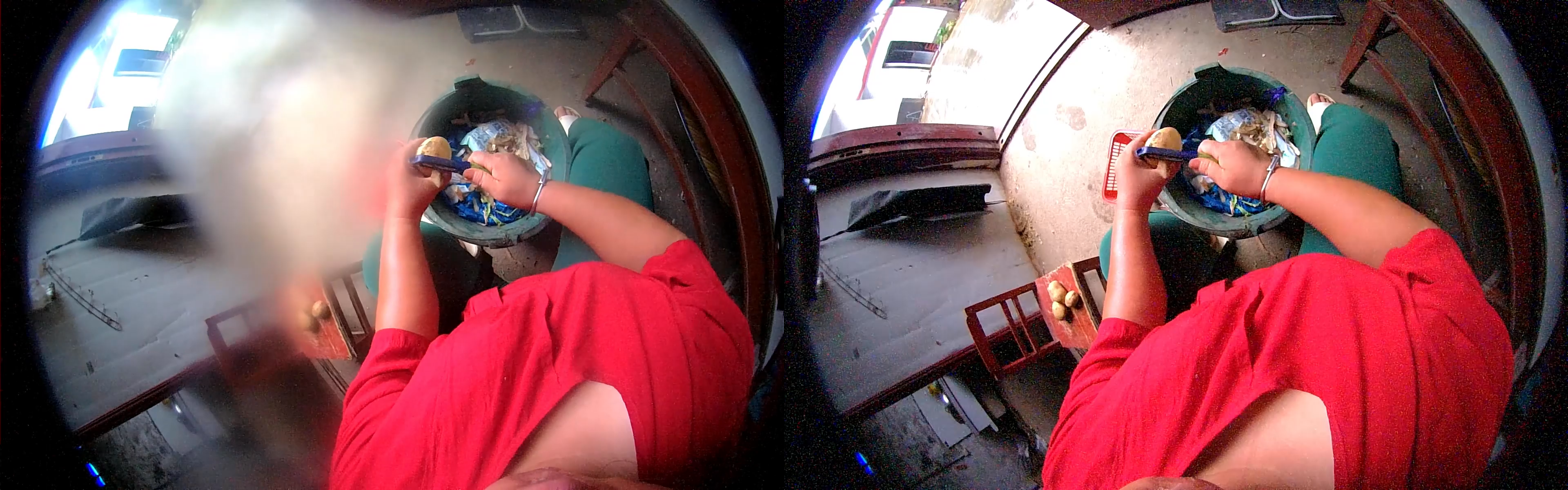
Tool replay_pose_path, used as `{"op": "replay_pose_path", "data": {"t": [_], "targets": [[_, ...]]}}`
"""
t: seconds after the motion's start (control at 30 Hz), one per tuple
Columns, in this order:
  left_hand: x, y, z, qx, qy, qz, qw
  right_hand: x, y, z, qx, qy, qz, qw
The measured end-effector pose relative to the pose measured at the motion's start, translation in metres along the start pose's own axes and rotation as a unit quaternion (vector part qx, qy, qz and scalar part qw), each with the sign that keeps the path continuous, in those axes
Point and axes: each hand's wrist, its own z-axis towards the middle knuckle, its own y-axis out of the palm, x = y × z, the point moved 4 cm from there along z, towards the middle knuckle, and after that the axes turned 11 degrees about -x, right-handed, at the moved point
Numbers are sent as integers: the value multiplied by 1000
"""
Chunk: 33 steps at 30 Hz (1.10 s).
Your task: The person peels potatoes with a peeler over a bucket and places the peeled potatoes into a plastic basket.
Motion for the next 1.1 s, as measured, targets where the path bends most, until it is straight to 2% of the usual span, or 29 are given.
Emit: {"op": "replay_pose_path", "data": {"t": [0.03,0.1,0.13,0.2,0.23,0.27,0.3,0.33,0.4,0.53,0.6,0.67,0.73,0.8,0.87,0.93,1.03,1.1], "targets": [[5,-1,0,0,1,1,1000,1,0,0,3,7,-5,1000],[11,-1,-1,-7,-12,85,996,1,-1,0,5,14,-8,1000],[9,-3,-1,-8,-12,85,996,0,-4,0,17,13,-8,1000],[-2,-2,2,-67,-27,27,997,5,-6,3,30,11,-8,999],[-6,-1,1,-67,-27,27,997,13,-6,6,65,-8,28,997],[-7,0,0,-49,-1,18,999,19,-9,8,100,-28,64,992],[-5,0,-1,-30,25,9,999,21,-15,9,85,0,74,994],[-5,1,-1,-30,25,9,999,26,-18,10,24,71,104,992],[-1,-1,-2,21,67,45,997,25,-19,11,35,47,128,990],[-11,-1,1,25,69,13,997,19,-15,5,59,51,151,986],[-13,0,3,5,70,36,997,16,-9,7,75,-72,90,991],[-13,0,4,-2,65,34,997,16,-5,6,47,-53,79,994],[-8,-1,3,-10,60,32,998,15,-6,5,81,-42,81,993],[0,-1,-1,-15,75,93,993,19,-13,9,76,-17,116,990],[-4,-1,-2,-13,70,101,992,35,-19,12,51,124,82,988],[-4,-1,0,-9,69,107,992,31,-18,9,49,120,91,987],[-10,0,-1,-9,68,47,997,14,-12,1,74,27,110,991],[-14,0,0,-7,40,98,994,10,-8,0,65,-4,104,992]]}}
